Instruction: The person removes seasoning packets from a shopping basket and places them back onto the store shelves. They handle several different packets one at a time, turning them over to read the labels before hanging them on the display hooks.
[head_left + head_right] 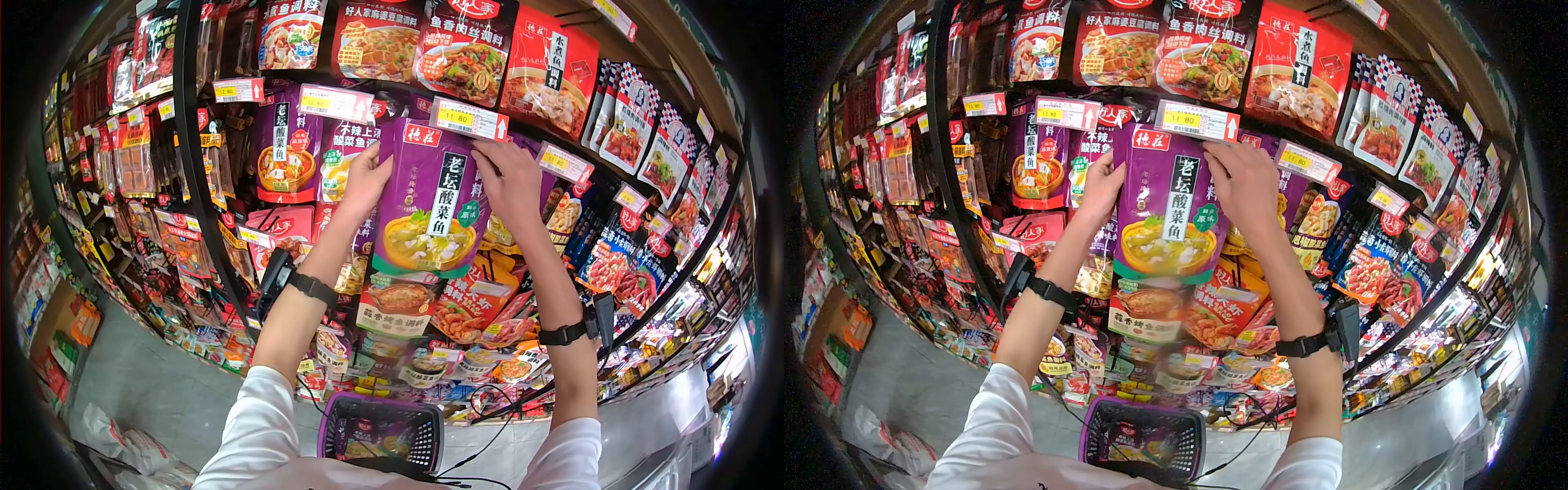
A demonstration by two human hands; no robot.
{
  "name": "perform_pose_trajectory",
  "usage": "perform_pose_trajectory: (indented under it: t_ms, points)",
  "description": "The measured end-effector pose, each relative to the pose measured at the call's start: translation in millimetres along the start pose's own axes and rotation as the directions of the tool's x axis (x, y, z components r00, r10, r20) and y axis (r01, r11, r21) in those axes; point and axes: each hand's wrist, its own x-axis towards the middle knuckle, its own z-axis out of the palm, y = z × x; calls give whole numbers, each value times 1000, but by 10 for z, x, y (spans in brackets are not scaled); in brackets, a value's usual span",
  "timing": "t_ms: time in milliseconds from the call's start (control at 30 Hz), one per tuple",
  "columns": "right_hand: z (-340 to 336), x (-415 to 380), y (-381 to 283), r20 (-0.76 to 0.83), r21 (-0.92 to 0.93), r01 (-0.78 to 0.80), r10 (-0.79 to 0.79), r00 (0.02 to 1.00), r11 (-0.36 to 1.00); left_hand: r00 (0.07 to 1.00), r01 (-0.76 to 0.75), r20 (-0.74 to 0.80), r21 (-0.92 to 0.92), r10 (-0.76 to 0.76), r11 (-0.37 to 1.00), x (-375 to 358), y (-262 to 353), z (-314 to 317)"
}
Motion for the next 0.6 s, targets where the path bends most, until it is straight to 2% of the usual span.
perform_pose_trajectory:
  t_ms: [100,233,267,367,400,600]
  points:
    - [1,-28,21,2,-24,-1,2,1000,1000,1000,-6,-27,83,8,997,104,35,47]
    - [-25,-53,8,47,-69,54,-50,998,996,984,-89,-139,184,115,979,199,53,158]
    - [-26,-65,4,65,-86,72,-66,996,994,978,-93,-170,158,120,983,195,50,193]
    - [26,-80,24,-76,-23,142,-143,987,990,967,-164,-170,158,190,974,238,-34,178]
    - [31,-79,37,-81,-34,150,-152,985,988,965,-155,-181,196,191,968,256,-10,188]
    - [-21,-73,64,-56,-87,145,-150,987,986,964,-143,-204,149,172,978,347,-40,239]
